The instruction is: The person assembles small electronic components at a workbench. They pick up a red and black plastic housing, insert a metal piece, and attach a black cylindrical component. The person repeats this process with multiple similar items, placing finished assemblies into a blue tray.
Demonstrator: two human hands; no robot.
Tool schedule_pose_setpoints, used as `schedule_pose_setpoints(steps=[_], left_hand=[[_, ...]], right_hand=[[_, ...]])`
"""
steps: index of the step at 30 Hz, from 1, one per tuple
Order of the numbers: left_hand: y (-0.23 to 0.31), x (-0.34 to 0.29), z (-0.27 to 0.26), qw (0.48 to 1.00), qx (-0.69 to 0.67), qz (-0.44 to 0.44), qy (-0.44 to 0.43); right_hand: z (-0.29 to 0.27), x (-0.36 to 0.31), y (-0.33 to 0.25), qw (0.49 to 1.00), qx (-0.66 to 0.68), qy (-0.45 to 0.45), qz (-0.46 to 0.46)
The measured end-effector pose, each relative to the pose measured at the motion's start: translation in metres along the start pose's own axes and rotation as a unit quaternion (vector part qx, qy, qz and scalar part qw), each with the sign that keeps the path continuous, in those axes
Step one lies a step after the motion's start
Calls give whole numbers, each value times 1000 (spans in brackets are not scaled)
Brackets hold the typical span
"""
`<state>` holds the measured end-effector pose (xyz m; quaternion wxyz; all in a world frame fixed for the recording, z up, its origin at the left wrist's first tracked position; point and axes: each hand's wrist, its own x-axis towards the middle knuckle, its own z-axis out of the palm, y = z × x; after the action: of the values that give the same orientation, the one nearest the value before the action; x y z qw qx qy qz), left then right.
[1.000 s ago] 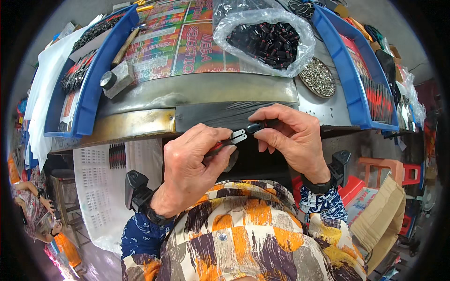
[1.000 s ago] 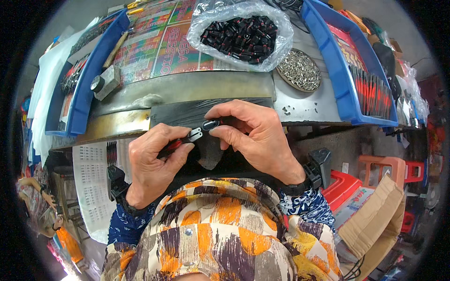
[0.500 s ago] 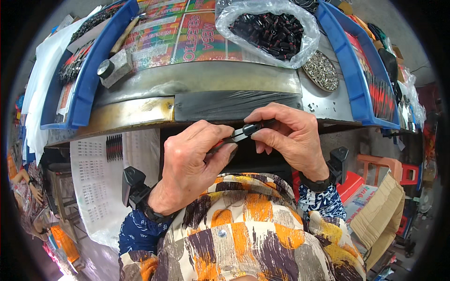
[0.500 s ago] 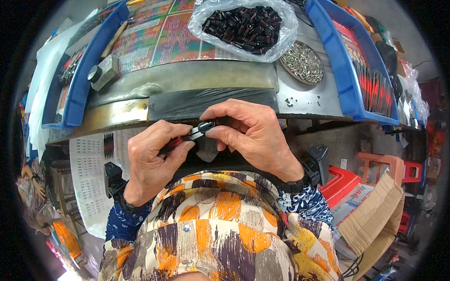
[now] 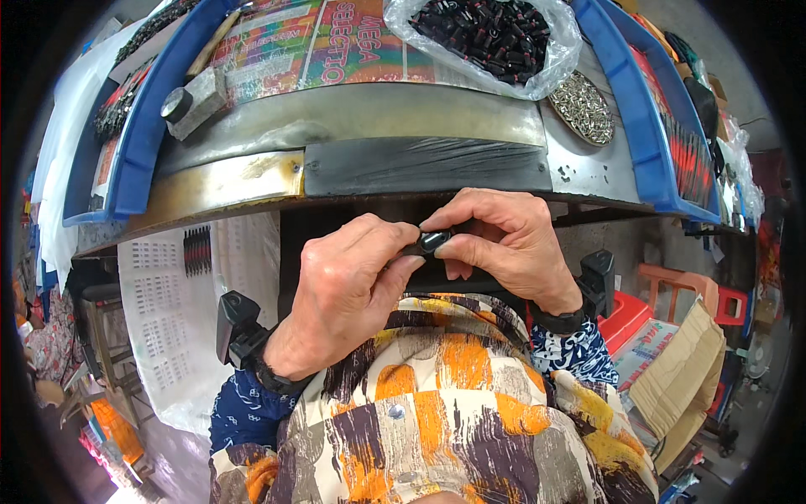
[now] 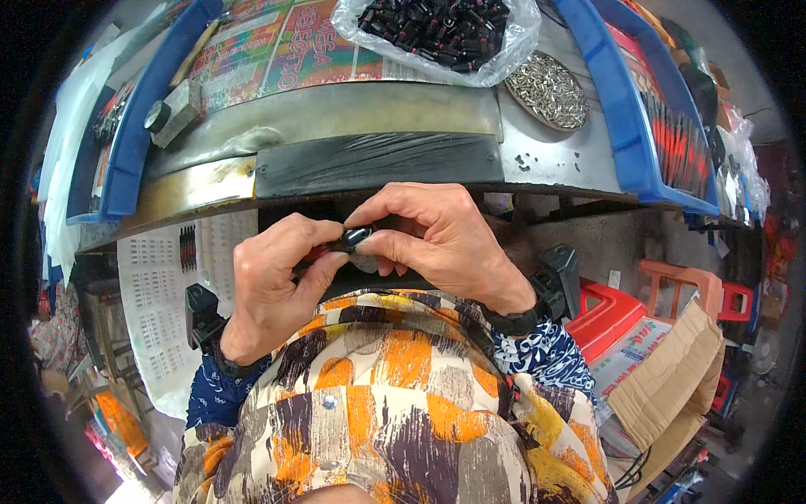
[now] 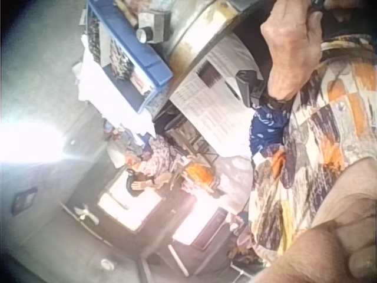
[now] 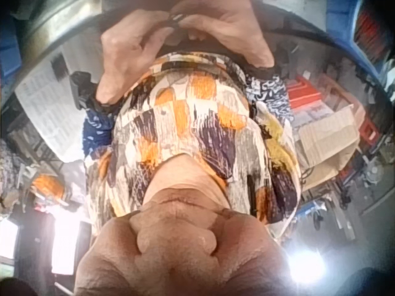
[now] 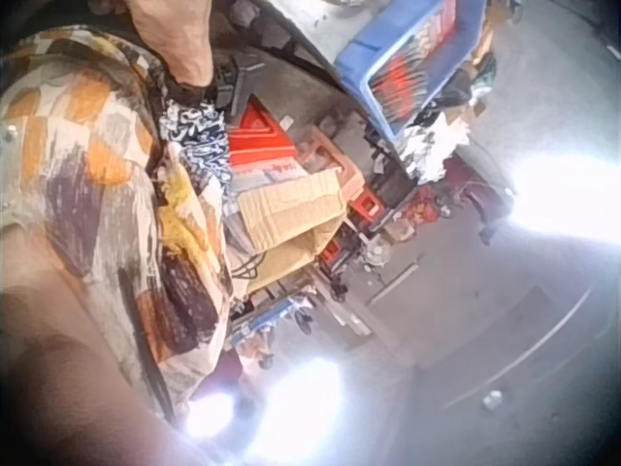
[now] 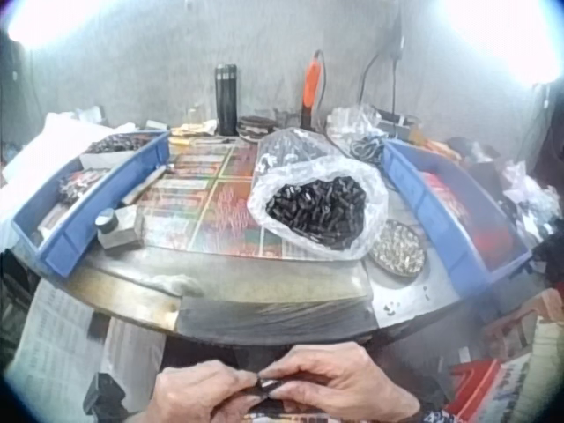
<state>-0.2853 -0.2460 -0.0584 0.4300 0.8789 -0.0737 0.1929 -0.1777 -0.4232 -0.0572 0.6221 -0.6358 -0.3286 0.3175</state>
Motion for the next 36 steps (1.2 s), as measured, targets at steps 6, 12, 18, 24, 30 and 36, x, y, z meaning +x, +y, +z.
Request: schedule_pose_setpoints(steps=[6, 12, 18, 24, 30, 36], left_hand=[[-2, -9, 5, 999, 32, -16, 19], [-8, -22, 10, 1000, 13, -24, 8], [-9, -28, 17, 999, 12, -30, 3], [-11, -30, 20, 1000, 10, -16, -4], [-14, -31, 21, 1000, 5, -7, -12], [-13, -27, 19, 999, 25, -27, -19]], right_hand=[[4, -5, 7, 1000, -6, 4, 24], [4, -10, 17, 999, -42, -26, 6], [5, -12, 27, 996, -81, -31, -15], [5, -14, 33, 995, -87, -37, -30], [2, -13, 37, 996, -67, -61, -21], [1, -13, 33, 996, -79, -38, -18]])
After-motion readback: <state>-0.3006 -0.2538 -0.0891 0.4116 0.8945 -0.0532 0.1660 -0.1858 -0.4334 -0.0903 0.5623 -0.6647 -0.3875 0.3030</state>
